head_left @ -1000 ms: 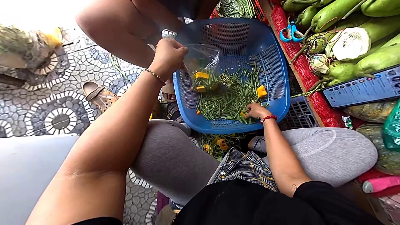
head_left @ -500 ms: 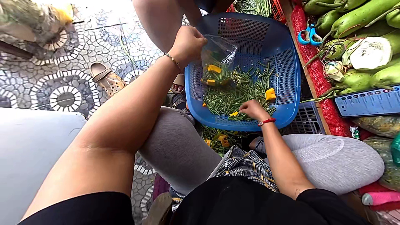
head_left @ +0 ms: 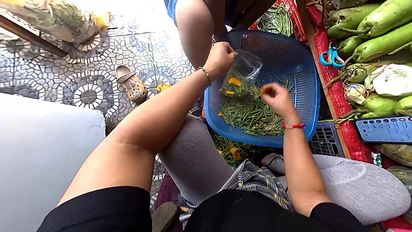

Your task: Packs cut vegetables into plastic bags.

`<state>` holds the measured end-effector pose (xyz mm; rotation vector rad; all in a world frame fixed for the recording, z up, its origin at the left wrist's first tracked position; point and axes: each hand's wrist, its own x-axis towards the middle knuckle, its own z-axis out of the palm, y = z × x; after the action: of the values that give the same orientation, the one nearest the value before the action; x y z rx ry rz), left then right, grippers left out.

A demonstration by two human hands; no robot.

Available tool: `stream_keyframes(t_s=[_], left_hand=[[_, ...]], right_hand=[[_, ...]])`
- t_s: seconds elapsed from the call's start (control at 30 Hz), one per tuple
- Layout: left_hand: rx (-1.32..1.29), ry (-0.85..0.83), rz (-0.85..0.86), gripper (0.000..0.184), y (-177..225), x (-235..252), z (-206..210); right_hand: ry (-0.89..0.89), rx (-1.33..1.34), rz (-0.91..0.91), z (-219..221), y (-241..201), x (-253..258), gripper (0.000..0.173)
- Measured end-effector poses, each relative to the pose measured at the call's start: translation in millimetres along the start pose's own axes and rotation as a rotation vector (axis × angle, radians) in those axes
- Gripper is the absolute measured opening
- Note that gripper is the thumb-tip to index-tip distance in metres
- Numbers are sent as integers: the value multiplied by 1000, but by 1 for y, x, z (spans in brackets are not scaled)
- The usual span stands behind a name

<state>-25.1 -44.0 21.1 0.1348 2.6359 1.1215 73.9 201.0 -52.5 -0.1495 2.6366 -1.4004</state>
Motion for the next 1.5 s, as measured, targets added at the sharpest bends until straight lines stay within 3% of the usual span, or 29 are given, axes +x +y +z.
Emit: stream_keyframes(t_s=[0.03, 0.07, 0.1, 0.13, 0.27, 0.33, 0.47, 0.57, 0.7, 0.93, 1.1, 1.3, 1.5], left_hand=[[112, -81, -104, 29, 21, -7, -6], [208, -271, -255, 33, 46, -7, -19], [114, -90, -78, 28, 25, -7, -4], [13, -19, 50, 26, 7, 0, 5], [-69, -29, 41, 22, 1, 9, 6], [-59, -24, 41, 20, 0, 9, 4], [-48, -19, 35, 20, -1, 12, 2], [-44, -21, 36, 22, -2, 14, -1], [-40, -38, 47, 21, 2, 10, 1], [-38, -27, 48, 21, -1, 11, 1], [-45, -30, 30, 21, -3, 14, 0], [-26, -43, 41, 21, 2, 12, 0], [-21, -48, 42, 21, 2, 13, 2]], right_hand=[[62, 61, -103, -5, -22, 22, 31], [72, 71, -169, -7, -43, 45, 31], [18, 3, -184, -6, -60, 67, 30], [-91, -130, -153, -3, -71, 88, 28], [-676, -811, 85, 45, -76, 147, 22], [-796, -976, 175, 61, -78, 156, 28], [-708, -948, 183, 63, -83, 155, 33], [-784, -998, 214, 55, -87, 152, 28], [-883, -1128, 190, 52, -97, 139, 38], [-936, -982, 156, 62, -46, 162, 31], [-647, -917, 273, 37, -79, 159, 25], [-711, -947, 342, 53, -79, 147, 41], [-645, -870, 341, 64, -62, 148, 34]])
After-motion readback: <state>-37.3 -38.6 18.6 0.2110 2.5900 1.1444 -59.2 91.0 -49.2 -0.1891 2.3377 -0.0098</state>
